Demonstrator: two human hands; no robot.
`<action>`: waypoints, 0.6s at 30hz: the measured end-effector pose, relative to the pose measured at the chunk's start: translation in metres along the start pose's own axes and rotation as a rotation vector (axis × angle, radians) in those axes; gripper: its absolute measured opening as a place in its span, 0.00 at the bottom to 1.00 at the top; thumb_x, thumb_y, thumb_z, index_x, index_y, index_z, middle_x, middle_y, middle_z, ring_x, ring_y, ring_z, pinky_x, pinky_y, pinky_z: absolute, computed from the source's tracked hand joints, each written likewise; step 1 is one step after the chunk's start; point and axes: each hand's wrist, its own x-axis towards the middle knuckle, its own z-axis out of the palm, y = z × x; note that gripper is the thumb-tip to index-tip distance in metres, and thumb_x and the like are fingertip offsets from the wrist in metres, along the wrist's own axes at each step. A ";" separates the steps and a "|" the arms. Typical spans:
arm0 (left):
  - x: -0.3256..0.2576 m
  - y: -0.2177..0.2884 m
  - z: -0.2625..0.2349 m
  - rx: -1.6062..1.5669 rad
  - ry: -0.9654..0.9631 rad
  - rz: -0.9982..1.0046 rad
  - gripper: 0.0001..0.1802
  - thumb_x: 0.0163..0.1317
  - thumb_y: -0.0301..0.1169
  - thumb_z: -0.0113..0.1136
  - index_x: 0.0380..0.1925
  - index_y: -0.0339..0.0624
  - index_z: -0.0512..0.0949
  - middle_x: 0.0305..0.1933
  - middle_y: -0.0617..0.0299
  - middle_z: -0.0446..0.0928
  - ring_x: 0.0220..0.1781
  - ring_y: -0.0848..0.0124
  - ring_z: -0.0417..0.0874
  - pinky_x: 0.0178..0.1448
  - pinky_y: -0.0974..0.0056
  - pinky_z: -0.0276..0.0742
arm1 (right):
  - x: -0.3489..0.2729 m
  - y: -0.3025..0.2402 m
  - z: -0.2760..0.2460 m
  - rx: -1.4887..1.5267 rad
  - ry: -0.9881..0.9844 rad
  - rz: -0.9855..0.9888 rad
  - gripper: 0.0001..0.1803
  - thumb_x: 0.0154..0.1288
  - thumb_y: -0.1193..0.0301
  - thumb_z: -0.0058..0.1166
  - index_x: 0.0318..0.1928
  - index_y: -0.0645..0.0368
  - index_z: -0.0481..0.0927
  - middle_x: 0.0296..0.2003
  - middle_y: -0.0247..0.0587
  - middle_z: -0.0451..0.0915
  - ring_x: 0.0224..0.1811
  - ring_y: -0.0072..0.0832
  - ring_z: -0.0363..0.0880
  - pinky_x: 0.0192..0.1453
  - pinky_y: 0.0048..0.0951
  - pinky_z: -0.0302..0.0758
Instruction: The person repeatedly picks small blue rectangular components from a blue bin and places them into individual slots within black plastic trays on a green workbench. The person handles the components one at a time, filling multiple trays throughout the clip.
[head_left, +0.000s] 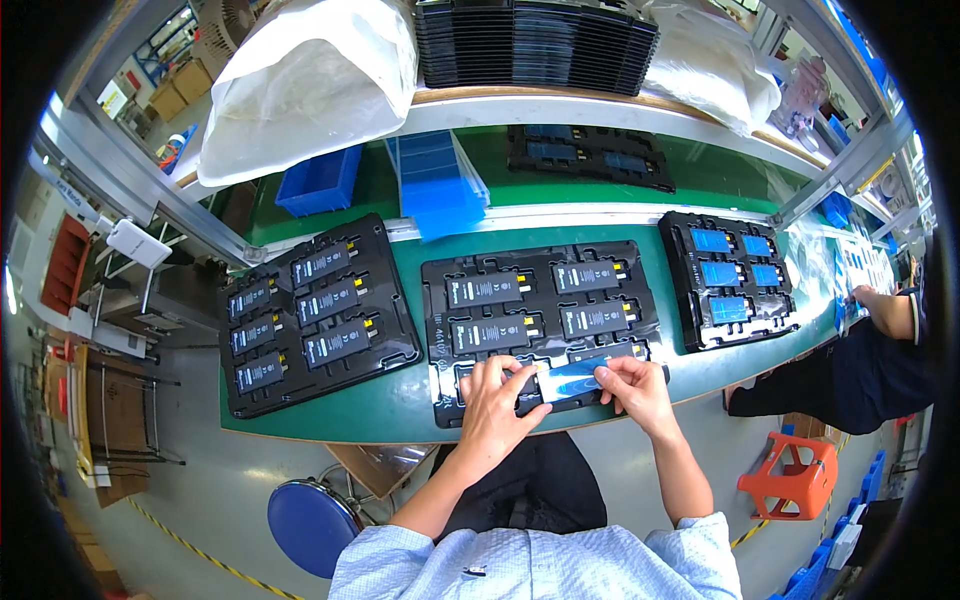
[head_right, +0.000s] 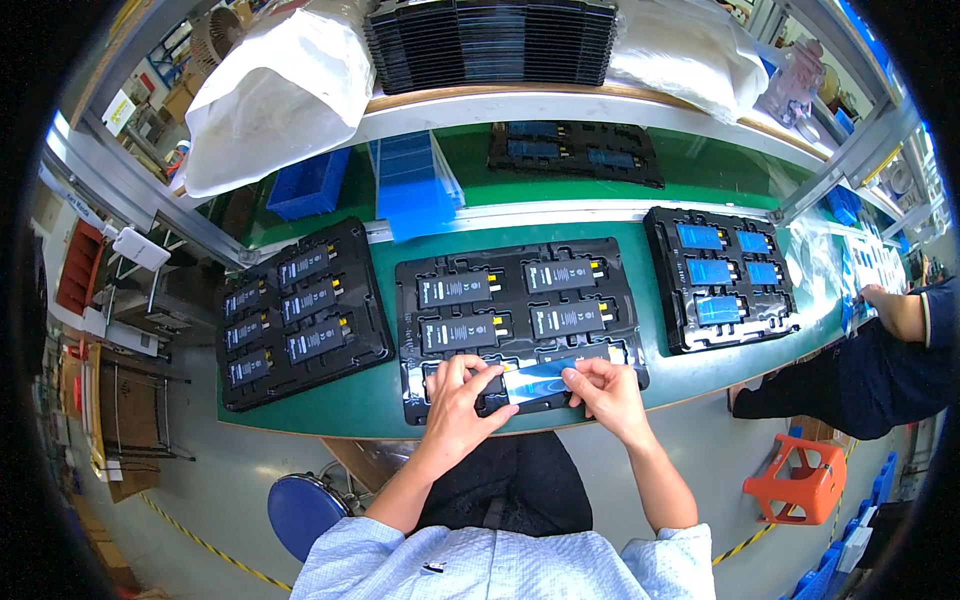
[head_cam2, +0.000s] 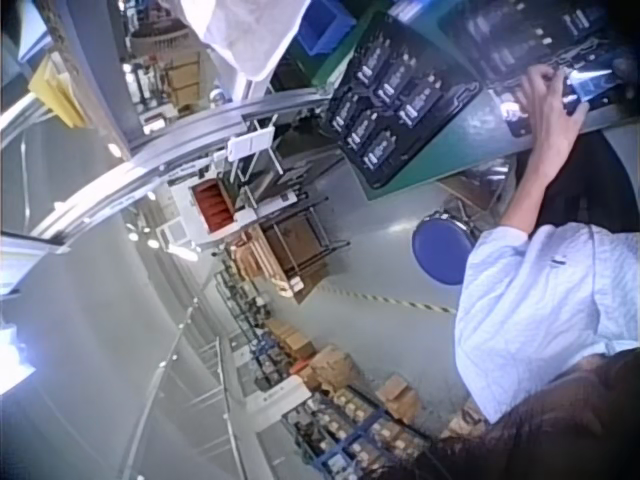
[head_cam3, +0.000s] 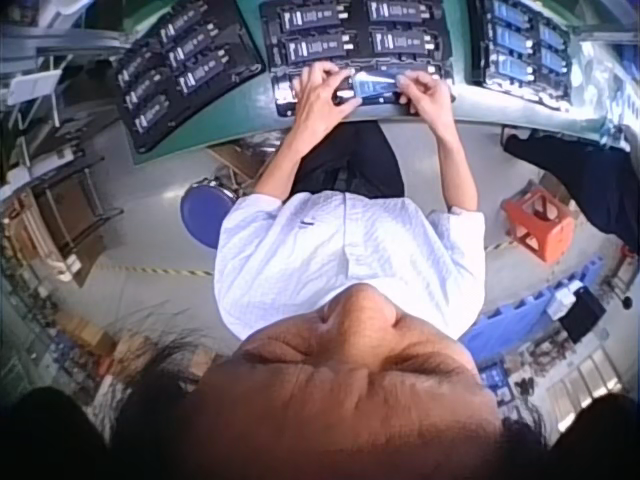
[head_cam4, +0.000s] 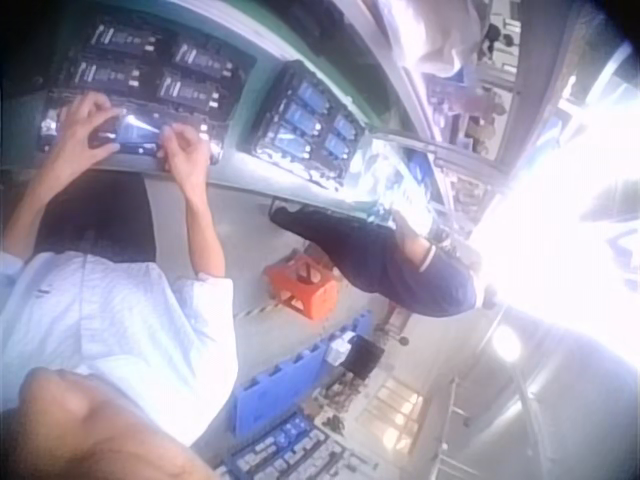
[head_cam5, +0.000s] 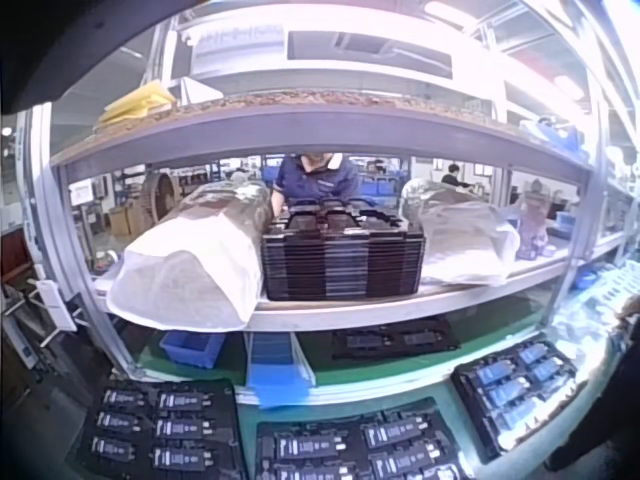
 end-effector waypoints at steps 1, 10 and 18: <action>0.000 0.000 0.000 0.002 0.001 0.001 0.29 0.41 0.38 0.76 0.47 0.43 0.80 0.46 0.62 0.70 0.45 0.64 0.68 0.53 0.57 0.60 | 0.000 0.000 0.000 0.000 0.001 0.002 0.10 0.64 0.69 0.61 0.38 0.65 0.81 0.24 0.32 0.80 0.22 0.14 0.76 0.19 0.15 0.67; 0.000 0.000 -0.001 0.001 -0.009 -0.001 0.30 0.41 0.37 0.76 0.47 0.43 0.80 0.46 0.62 0.70 0.45 0.64 0.68 0.53 0.58 0.60 | 0.000 -0.001 0.001 -0.006 0.005 0.002 0.10 0.64 0.69 0.61 0.38 0.66 0.81 0.24 0.32 0.80 0.21 0.14 0.76 0.19 0.15 0.67; 0.000 0.001 -0.002 0.001 -0.016 -0.002 0.30 0.41 0.37 0.75 0.47 0.42 0.80 0.46 0.63 0.70 0.45 0.64 0.67 0.53 0.58 0.59 | 0.001 -0.003 0.001 -0.022 0.006 0.006 0.11 0.65 0.69 0.60 0.39 0.67 0.81 0.24 0.33 0.80 0.21 0.14 0.75 0.19 0.15 0.67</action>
